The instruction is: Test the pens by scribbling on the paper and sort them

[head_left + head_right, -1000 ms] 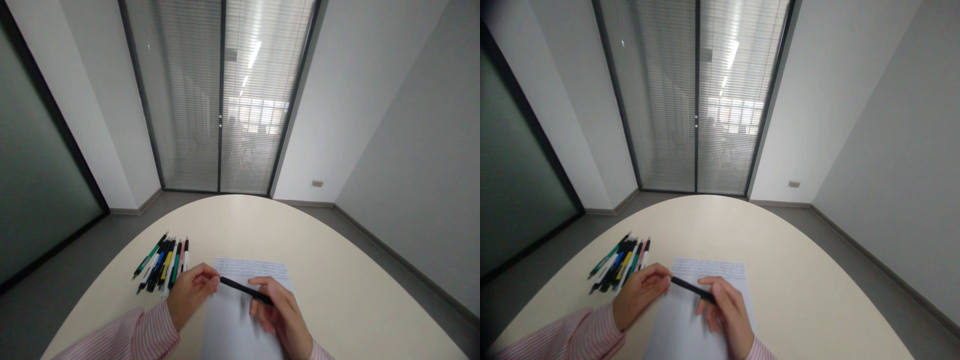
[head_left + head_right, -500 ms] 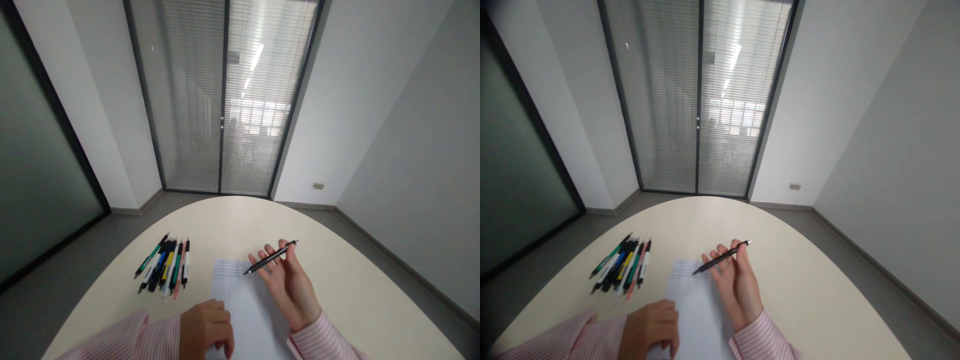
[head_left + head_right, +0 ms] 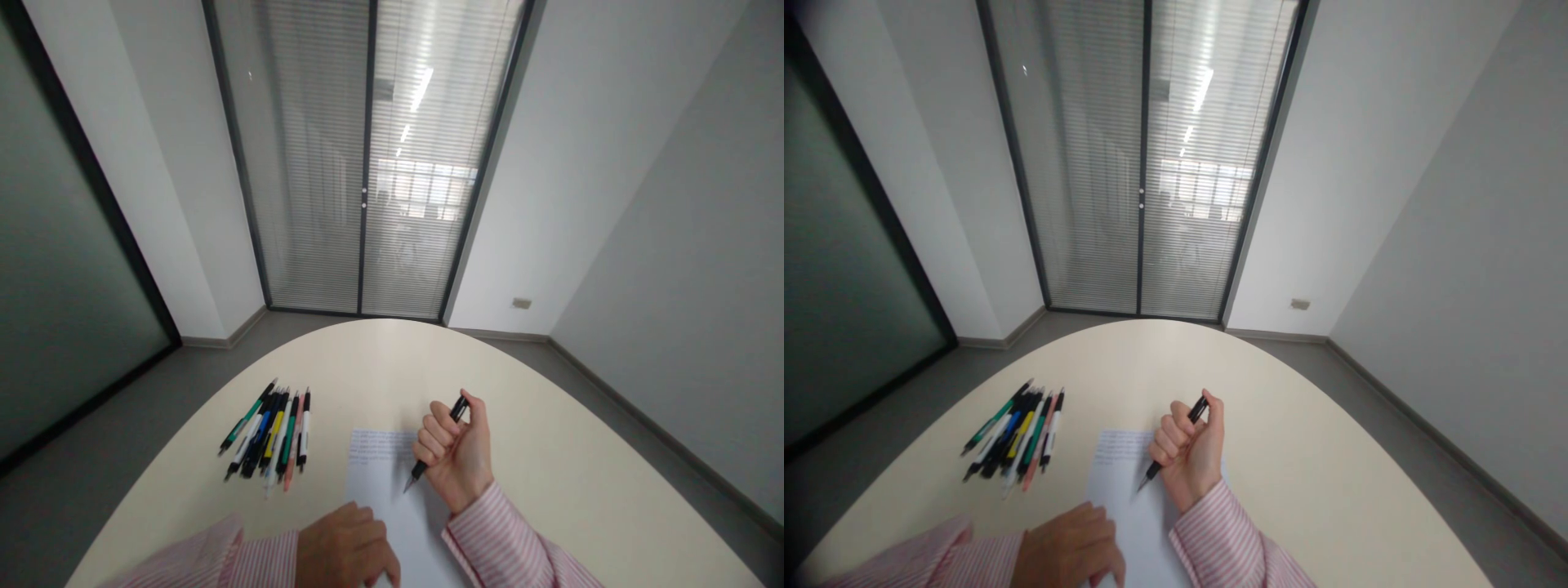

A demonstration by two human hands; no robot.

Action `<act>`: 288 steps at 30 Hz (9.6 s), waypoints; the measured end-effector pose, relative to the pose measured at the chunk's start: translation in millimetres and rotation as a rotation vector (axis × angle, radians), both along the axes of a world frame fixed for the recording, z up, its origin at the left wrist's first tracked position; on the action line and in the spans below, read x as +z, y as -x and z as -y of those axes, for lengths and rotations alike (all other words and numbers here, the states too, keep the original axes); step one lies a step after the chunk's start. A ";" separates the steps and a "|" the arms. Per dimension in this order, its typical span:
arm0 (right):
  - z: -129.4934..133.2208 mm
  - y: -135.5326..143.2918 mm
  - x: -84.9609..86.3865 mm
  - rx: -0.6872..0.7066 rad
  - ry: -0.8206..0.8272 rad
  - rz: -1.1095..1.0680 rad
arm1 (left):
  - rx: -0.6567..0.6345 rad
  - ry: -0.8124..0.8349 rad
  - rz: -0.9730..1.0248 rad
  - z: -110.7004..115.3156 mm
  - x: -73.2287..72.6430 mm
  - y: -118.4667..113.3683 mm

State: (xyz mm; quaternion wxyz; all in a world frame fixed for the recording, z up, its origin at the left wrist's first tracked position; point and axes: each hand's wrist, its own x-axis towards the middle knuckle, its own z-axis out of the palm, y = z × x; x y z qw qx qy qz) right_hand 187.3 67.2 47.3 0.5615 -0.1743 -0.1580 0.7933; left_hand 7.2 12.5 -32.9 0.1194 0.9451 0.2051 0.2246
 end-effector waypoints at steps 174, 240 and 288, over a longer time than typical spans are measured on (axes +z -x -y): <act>75.6 -30.6 -62.2 -0.221 -1.373 2.101 | -0.115 0.169 -0.064 -6.9 15.7 7.6; 74.6 -37.9 -65.5 -0.015 -0.969 1.538 | 0.287 1.315 0.696 -15.1 39.8 7.2; 59.3 -17.3 -43.8 -0.001 -0.011 0.576 | 0.579 0.993 0.714 -20.7 31.9 11.8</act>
